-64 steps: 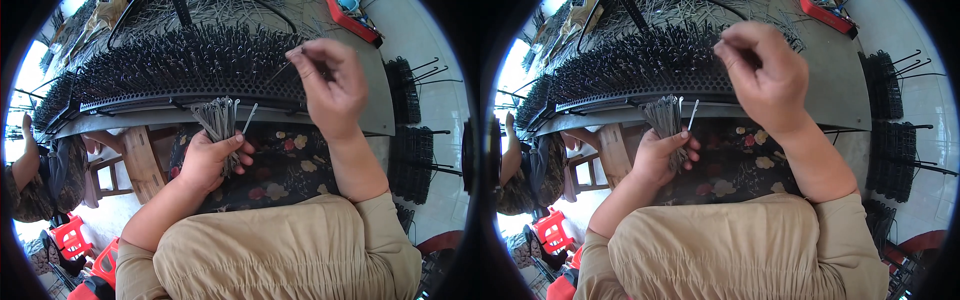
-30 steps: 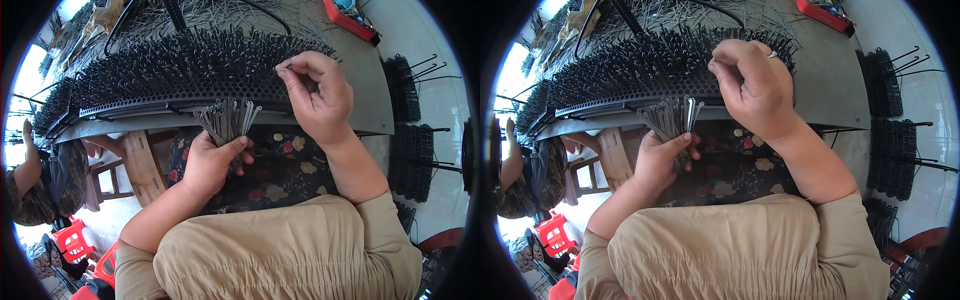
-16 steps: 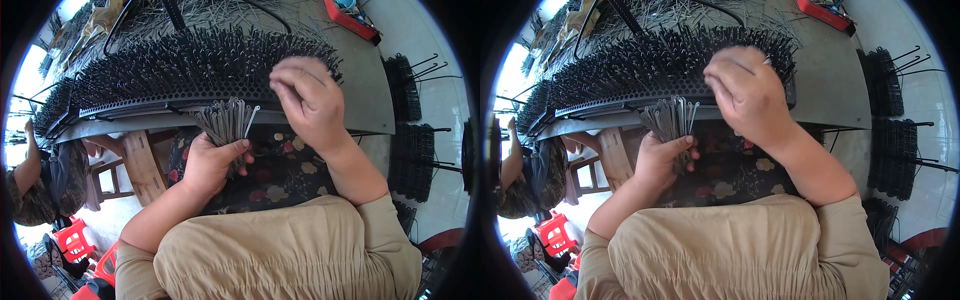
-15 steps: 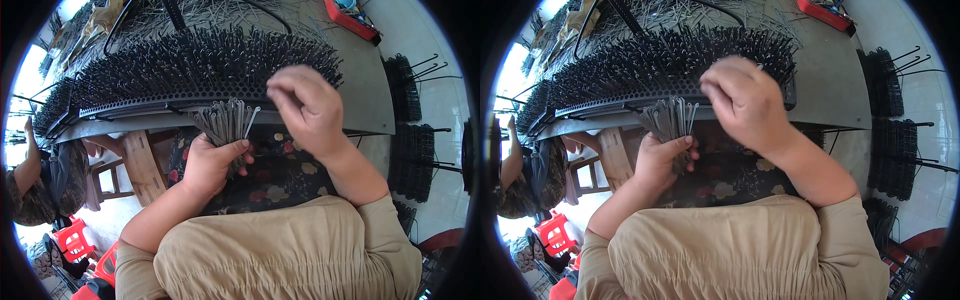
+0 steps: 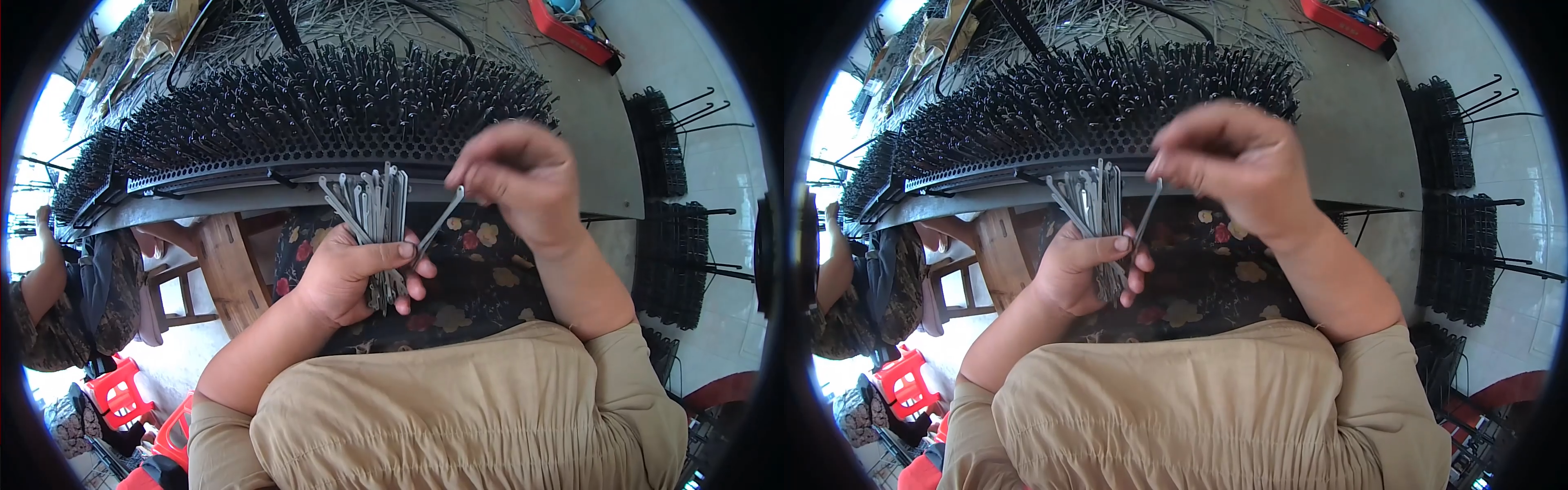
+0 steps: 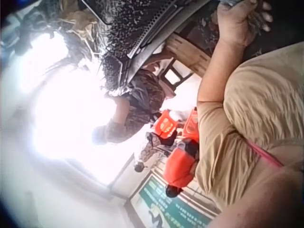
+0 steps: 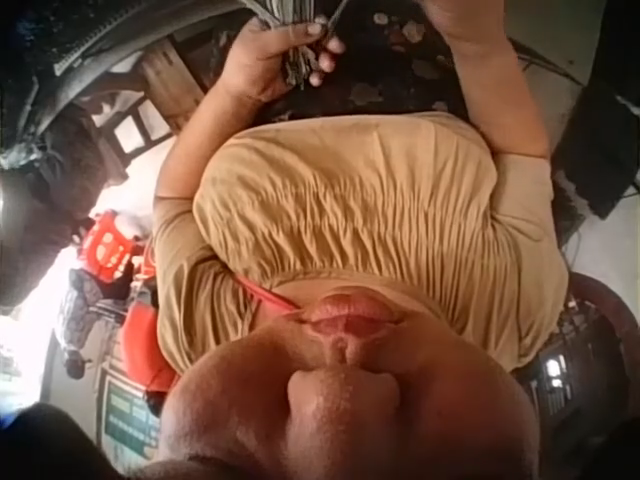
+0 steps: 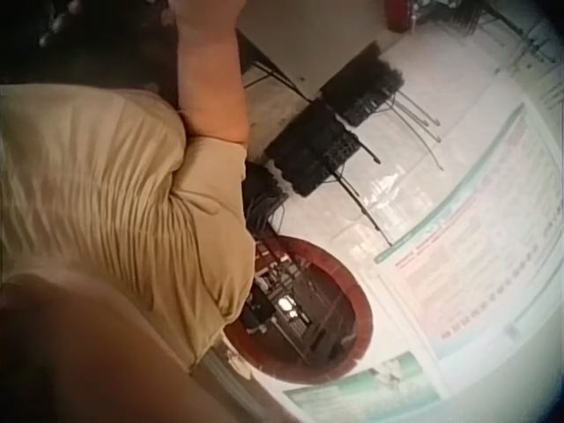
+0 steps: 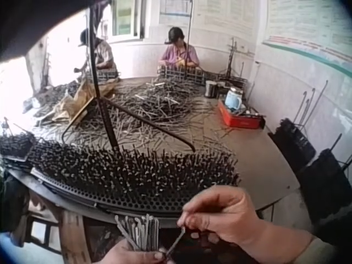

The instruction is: Inserting thin metal wires into the holes of a perforated metal frame.

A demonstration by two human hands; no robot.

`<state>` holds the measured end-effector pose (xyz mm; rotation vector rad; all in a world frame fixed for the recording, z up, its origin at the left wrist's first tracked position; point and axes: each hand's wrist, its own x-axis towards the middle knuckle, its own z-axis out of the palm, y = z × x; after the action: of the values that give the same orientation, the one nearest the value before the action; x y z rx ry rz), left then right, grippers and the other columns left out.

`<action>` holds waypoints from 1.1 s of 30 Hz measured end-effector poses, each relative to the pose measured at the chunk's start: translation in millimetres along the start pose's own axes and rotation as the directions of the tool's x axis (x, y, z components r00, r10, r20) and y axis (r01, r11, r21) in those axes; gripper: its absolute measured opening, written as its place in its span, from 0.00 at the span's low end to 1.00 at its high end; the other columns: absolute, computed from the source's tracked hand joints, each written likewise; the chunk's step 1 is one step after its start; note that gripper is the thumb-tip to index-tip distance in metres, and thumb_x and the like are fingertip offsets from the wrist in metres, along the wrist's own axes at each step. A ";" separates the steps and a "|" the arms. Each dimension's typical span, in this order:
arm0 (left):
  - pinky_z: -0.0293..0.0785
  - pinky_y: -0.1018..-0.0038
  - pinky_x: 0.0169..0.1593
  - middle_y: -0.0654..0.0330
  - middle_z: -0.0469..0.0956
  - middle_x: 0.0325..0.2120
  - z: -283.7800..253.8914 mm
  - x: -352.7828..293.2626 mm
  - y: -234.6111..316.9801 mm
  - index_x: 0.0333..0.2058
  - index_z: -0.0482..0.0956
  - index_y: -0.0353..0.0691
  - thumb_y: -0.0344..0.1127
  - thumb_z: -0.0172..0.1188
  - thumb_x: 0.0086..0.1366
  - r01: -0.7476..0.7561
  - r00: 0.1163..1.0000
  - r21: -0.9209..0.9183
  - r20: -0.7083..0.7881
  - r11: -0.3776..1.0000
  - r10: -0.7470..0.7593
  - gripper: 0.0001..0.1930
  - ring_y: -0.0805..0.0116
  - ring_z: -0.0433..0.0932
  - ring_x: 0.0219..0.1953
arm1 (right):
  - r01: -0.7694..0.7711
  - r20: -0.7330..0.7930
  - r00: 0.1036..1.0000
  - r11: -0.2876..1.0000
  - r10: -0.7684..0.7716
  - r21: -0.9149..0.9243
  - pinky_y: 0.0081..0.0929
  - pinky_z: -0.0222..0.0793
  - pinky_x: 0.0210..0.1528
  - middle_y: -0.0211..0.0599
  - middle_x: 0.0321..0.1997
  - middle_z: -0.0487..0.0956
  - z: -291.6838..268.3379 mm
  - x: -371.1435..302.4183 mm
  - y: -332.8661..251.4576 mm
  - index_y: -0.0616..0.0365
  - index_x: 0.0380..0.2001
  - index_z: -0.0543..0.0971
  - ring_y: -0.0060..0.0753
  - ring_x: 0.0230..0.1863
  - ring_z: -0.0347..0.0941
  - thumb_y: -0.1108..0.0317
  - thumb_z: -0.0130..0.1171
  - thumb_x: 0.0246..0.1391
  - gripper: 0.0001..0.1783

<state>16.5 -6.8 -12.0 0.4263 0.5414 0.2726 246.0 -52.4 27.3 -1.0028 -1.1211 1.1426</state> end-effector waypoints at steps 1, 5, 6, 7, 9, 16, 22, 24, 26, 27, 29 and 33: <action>0.78 0.70 0.24 0.49 0.80 0.29 0.9 0.6 -1.0 0.39 0.73 0.33 0.27 0.58 0.63 -0.034 0.996 0.069 -0.075 0.997 0.039 0.07 0.62 0.81 0.26 | -0.002 -0.001 1.000 1.000 0.002 0.000 0.18 0.73 0.38 0.46 0.35 0.81 0.2 3.3 -1.6 0.66 0.35 0.77 0.28 0.35 0.78 0.82 0.64 0.49 0.09; 0.77 0.72 0.24 0.51 0.80 0.29 2.4 6.8 -4.5 0.39 0.74 0.33 0.27 0.58 0.63 -0.066 0.979 0.117 -0.184 0.991 0.087 0.07 0.63 0.81 0.26 | 0.436 -0.069 0.779 0.618 -0.623 -0.655 0.21 0.78 0.39 0.43 0.35 0.81 -13.7 24.4 -0.1 0.66 0.37 0.75 0.27 0.36 0.79 0.85 0.61 0.51 0.10; 0.76 0.72 0.24 0.52 0.80 0.28 2.5 6.5 -5.2 0.38 0.74 0.33 0.28 0.58 0.64 -0.088 0.974 0.123 -0.199 0.989 0.111 0.06 0.63 0.81 0.26 | 0.509 0.044 0.718 0.481 -0.694 -0.714 0.21 0.78 0.40 0.43 0.35 0.81 -14.0 27.2 1.6 0.67 0.37 0.75 0.27 0.36 0.79 0.87 0.62 0.50 0.11; 0.76 0.72 0.25 0.53 0.79 0.28 2.5 6.6 -5.7 0.38 0.75 0.33 0.28 0.58 0.64 -0.110 0.967 0.128 -0.214 0.986 0.136 0.06 0.64 0.81 0.26 | 0.570 0.164 0.648 0.331 -0.744 -0.752 0.21 0.78 0.40 0.42 0.35 0.80 -13.5 28.6 3.3 0.67 0.37 0.75 0.27 0.37 0.80 0.88 0.62 0.49 0.13; 0.76 0.72 0.25 0.54 0.79 0.28 2.5 7.7 -6.6 0.38 0.75 0.33 0.28 0.58 0.64 -0.120 0.962 0.151 -0.226 0.981 0.153 0.06 0.64 0.80 0.26 | 0.580 0.171 0.647 0.334 -0.743 -0.743 0.22 0.78 0.42 0.42 0.35 0.80 -11.7 29.6 7.9 0.68 0.38 0.75 0.28 0.37 0.80 0.89 0.62 0.48 0.14; 0.76 0.73 0.25 0.54 0.79 0.28 2.5 8.4 -6.6 0.38 0.75 0.34 0.28 0.58 0.65 -0.122 0.952 0.187 -0.254 0.975 0.168 0.05 0.66 0.80 0.26 | 0.481 0.249 0.727 0.216 -0.639 -0.850 0.24 0.72 0.34 0.36 0.33 0.81 -5.9 32.9 8.8 0.62 0.32 0.78 0.30 0.32 0.76 0.85 0.66 0.43 0.11; 0.76 0.74 0.25 0.55 0.79 0.28 4.0 7.5 -6.2 0.38 0.75 0.34 0.29 0.58 0.65 -0.192 0.935 0.205 -0.258 0.960 0.242 0.06 0.67 0.80 0.26 | 0.168 -0.091 0.938 0.668 -0.334 -0.725 0.17 0.68 0.33 0.32 0.34 0.80 18.1 0.5 8.6 0.61 0.35 0.78 0.20 0.32 0.74 0.80 0.64 0.50 0.09; 0.75 0.75 0.25 0.56 0.80 0.28 9.2 7.3 -6.1 0.39 0.75 0.34 0.29 0.58 0.65 -0.185 0.937 0.208 -0.256 0.960 0.236 0.06 0.67 0.80 0.26 | 0.027 -0.135 0.985 0.878 -0.104 -0.478 0.15 0.69 0.33 0.33 0.34 0.80 28.0 -12.0 9.8 0.61 0.38 0.76 0.19 0.34 0.75 0.80 0.62 0.52 0.10; 0.75 0.75 0.24 0.56 0.80 0.29 11.2 7.8 -6.3 0.40 0.75 0.34 0.29 0.59 0.65 -0.179 0.940 0.212 -0.253 0.961 0.230 0.07 0.68 0.79 0.26 | -0.138 -0.085 0.989 0.974 0.125 -0.180 0.12 0.70 0.33 0.36 0.35 0.81 23.6 -14.7 14.3 0.61 0.43 0.74 0.21 0.37 0.78 0.79 0.60 0.55 0.12; 0.75 0.76 0.25 0.57 0.80 0.29 9.9 6.8 -6.5 0.41 0.75 0.34 0.28 0.59 0.65 -0.155 0.950 0.270 -0.222 0.950 0.218 0.08 0.69 0.79 0.26 | -0.072 -0.128 0.991 0.974 0.045 -0.216 0.13 0.70 0.33 0.39 0.36 0.81 19.9 -9.7 11.8 0.61 0.45 0.71 0.21 0.36 0.77 0.79 0.60 0.54 0.15; 0.75 0.77 0.25 0.57 0.80 0.30 6.9 5.8 -8.0 0.42 0.76 0.34 0.28 0.59 0.64 -0.132 0.960 0.328 -0.194 0.935 0.203 0.08 0.70 0.79 0.27 | 0.174 -0.271 0.931 0.950 -0.245 -0.260 0.12 0.70 0.33 0.39 0.34 0.81 11.4 2.6 6.1 0.60 0.47 0.67 0.22 0.36 0.78 0.80 0.60 0.55 0.18; 0.75 0.78 0.26 0.57 0.80 0.35 3.7 7.7 -12.1 0.45 0.75 0.33 0.25 0.58 0.64 -0.182 0.955 0.342 -0.161 0.922 0.248 0.11 0.71 0.79 0.30 | 0.402 -0.084 0.756 0.561 -0.650 -0.724 0.17 0.75 0.40 0.40 0.34 0.80 -8.4 18.2 9.3 0.62 0.45 0.64 0.24 0.36 0.78 0.86 0.59 0.52 0.20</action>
<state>26.5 -15.9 -18.1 0.7876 0.7441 0.4455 253.8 -33.3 19.4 -1.2150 -1.4460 0.0004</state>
